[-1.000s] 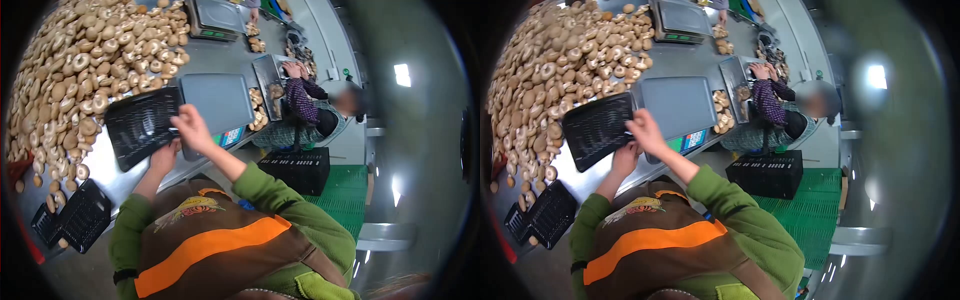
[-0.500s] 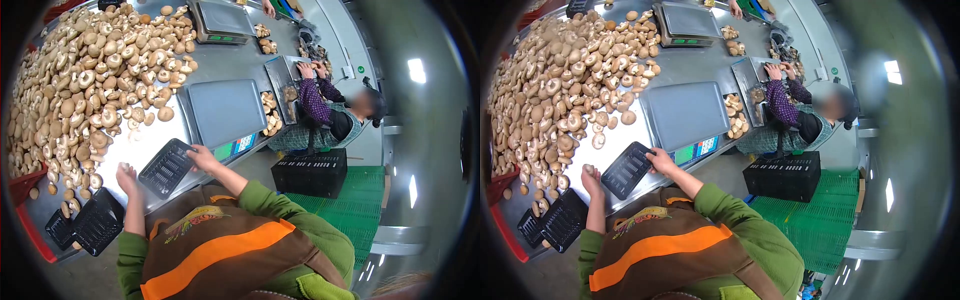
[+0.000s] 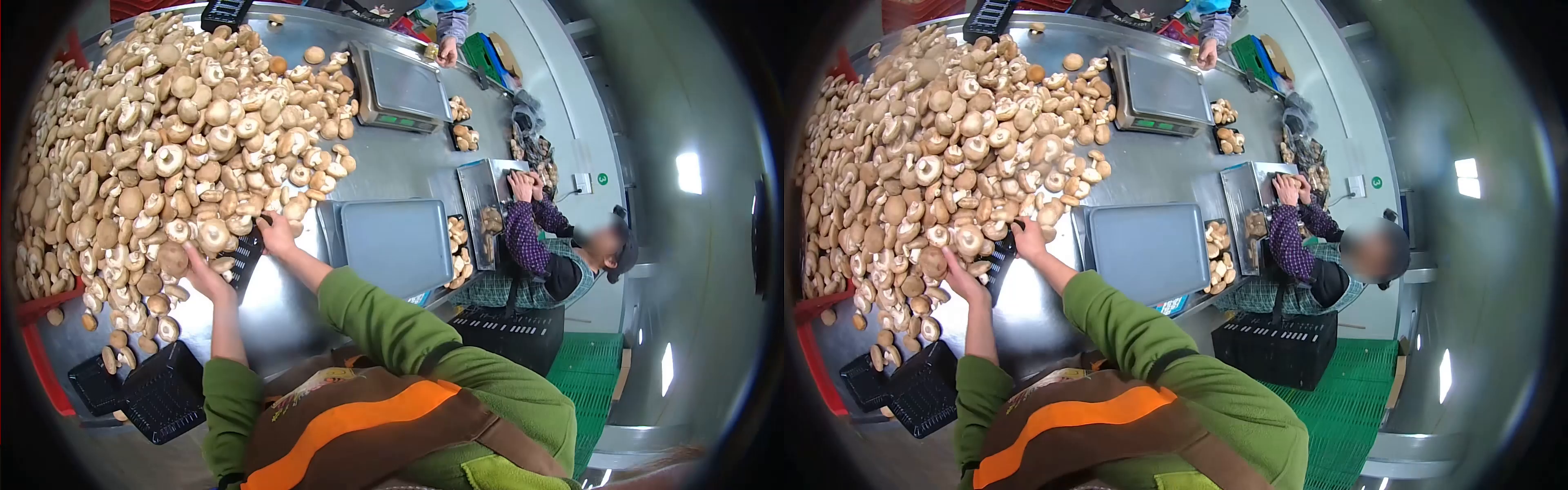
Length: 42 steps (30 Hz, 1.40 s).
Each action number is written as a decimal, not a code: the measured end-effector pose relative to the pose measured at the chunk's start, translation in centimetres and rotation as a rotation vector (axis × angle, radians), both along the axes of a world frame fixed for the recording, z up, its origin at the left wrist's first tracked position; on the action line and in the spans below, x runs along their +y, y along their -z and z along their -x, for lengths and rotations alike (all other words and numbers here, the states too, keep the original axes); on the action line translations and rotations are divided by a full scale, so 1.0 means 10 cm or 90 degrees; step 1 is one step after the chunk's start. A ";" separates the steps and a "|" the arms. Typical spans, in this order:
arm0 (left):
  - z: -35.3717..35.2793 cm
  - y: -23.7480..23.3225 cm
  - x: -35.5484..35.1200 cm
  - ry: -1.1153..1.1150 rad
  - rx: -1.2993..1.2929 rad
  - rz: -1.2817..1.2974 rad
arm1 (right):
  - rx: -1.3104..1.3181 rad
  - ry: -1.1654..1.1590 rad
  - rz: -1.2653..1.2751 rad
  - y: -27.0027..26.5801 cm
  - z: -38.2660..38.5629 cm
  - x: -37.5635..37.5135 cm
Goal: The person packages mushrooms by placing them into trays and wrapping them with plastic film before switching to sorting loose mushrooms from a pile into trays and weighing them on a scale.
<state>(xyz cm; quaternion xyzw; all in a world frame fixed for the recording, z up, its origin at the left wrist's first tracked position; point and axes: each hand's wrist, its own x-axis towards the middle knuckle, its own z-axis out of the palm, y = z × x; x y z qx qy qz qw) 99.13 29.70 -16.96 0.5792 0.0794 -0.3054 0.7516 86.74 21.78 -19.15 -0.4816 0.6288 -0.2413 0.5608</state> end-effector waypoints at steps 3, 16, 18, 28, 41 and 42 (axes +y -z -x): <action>0.04 0.15 0.11 0.105 -0.183 -0.108 | -0.054 -0.126 0.026 -0.02 0.18 0.03; -0.07 0.37 0.37 0.242 -0.338 -0.048 | -0.122 0.054 -0.042 0.08 0.50 0.59; -0.10 0.40 0.30 0.283 -0.309 -0.037 | -0.095 0.070 -0.001 0.09 0.39 0.56; -0.05 0.15 0.49 0.462 -0.334 -0.083 | -0.160 0.075 -0.037 0.16 0.46 0.64; 0.17 -1.21 0.55 0.471 -0.643 0.094 | -0.408 0.313 -0.004 -1.17 0.90 0.68; 0.30 -1.32 0.51 0.509 -0.571 0.153 | -0.425 0.306 0.037 -1.20 1.07 0.66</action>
